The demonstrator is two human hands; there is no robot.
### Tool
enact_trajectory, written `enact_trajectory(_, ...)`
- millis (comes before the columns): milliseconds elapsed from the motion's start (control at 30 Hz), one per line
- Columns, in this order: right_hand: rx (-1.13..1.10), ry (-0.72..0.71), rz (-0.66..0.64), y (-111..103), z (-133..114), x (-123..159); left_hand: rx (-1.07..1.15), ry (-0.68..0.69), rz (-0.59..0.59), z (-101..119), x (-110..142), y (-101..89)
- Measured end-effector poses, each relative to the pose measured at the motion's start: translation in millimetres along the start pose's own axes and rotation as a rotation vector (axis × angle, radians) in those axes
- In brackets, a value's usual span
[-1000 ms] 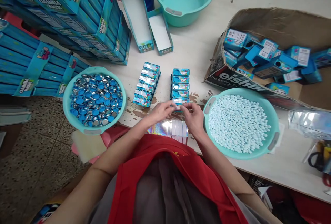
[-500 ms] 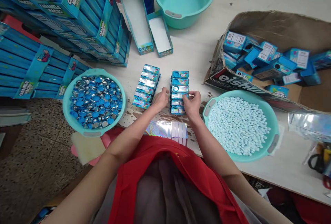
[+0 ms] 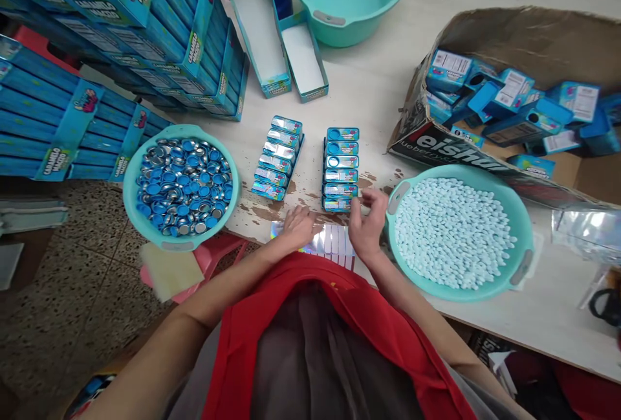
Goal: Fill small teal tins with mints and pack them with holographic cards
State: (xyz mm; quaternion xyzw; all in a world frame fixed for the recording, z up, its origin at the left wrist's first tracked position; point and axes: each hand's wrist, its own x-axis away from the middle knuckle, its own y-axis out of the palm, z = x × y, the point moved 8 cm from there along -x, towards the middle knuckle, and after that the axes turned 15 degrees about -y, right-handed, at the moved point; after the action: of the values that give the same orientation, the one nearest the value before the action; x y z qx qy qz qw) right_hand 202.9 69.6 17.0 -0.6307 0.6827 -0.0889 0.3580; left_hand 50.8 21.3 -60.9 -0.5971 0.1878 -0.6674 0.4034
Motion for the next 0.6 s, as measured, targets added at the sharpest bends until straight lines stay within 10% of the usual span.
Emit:
enact_trajectory(267, -0.018, -0.122, -0.338, 9, -6, 76, 0.141, -0.011, -0.248, -8, 10, 13.7)
enact_trajectory(600, 0.142, -0.374, -0.768, 62, -10, 103, 0.181, -0.12, -0.206, -17, -1, 13.4)
